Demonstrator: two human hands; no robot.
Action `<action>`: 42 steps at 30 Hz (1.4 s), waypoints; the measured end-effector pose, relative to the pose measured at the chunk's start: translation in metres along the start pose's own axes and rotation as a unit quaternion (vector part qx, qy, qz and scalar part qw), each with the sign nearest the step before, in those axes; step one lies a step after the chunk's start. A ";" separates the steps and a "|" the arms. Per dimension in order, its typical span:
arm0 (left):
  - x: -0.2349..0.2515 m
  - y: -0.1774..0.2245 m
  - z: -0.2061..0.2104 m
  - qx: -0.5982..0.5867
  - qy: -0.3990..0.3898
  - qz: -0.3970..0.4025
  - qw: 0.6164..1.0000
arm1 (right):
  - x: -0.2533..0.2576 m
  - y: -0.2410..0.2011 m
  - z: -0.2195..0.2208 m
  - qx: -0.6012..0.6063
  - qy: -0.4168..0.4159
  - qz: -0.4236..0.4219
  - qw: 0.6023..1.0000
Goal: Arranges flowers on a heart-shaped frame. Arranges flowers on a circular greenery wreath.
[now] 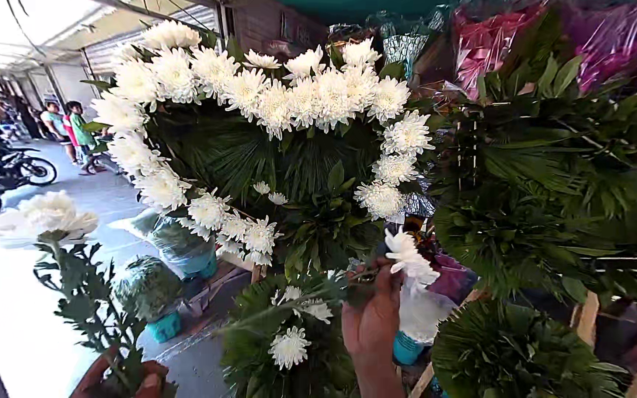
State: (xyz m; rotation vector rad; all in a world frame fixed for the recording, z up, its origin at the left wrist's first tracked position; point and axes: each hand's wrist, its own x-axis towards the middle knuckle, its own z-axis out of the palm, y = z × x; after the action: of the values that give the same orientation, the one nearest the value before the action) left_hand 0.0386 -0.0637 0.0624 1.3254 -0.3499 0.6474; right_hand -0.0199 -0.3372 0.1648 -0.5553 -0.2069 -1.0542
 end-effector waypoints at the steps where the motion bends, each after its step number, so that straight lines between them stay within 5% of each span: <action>1: 0.005 0.000 0.002 0.025 -0.002 0.003 1.000 | 0.007 -0.007 0.002 0.007 -0.008 -0.005 1.000; 8: -0.006 0.025 0.061 0.066 -0.141 0.050 0.987 | -0.032 0.022 0.037 0.015 -0.107 0.212 0.971; 13: -0.014 0.035 0.079 -0.038 -0.180 0.060 0.981 | -0.054 0.035 0.039 -0.014 -0.153 0.271 0.950; 18: -0.016 0.047 0.084 0.021 -0.154 0.058 0.986 | -0.055 0.035 0.038 -0.019 -0.189 0.309 0.932; 24: -0.015 0.049 0.089 0.152 -0.117 0.070 0.979 | -0.046 0.030 0.041 -0.068 -0.205 0.329 0.919; 28: -0.031 0.039 0.087 0.039 -0.104 0.026 0.993 | -0.037 0.028 0.040 -0.101 -0.199 0.352 0.909; 31: -0.036 0.044 0.081 0.070 -0.131 -0.023 0.989 | -0.031 0.032 0.040 -0.083 -0.140 0.375 0.913; 35: -0.046 0.039 0.062 0.101 -0.131 -0.023 0.986 | 0.031 0.036 0.021 -0.049 -0.048 0.231 0.971; 38: -0.025 0.043 0.064 0.152 -0.146 0.048 0.976 | 0.040 0.026 0.016 -0.095 -0.141 0.245 0.954; 42: -0.002 0.056 0.086 0.196 -0.138 0.090 0.967 | -0.023 0.041 0.000 -0.187 -0.245 0.285 0.908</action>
State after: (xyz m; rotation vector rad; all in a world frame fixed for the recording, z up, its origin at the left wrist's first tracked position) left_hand 0.0131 -0.1411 0.1242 1.7841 -0.5953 0.7084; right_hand 0.0050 -0.3044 0.1415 -1.1510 -0.2615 -0.3619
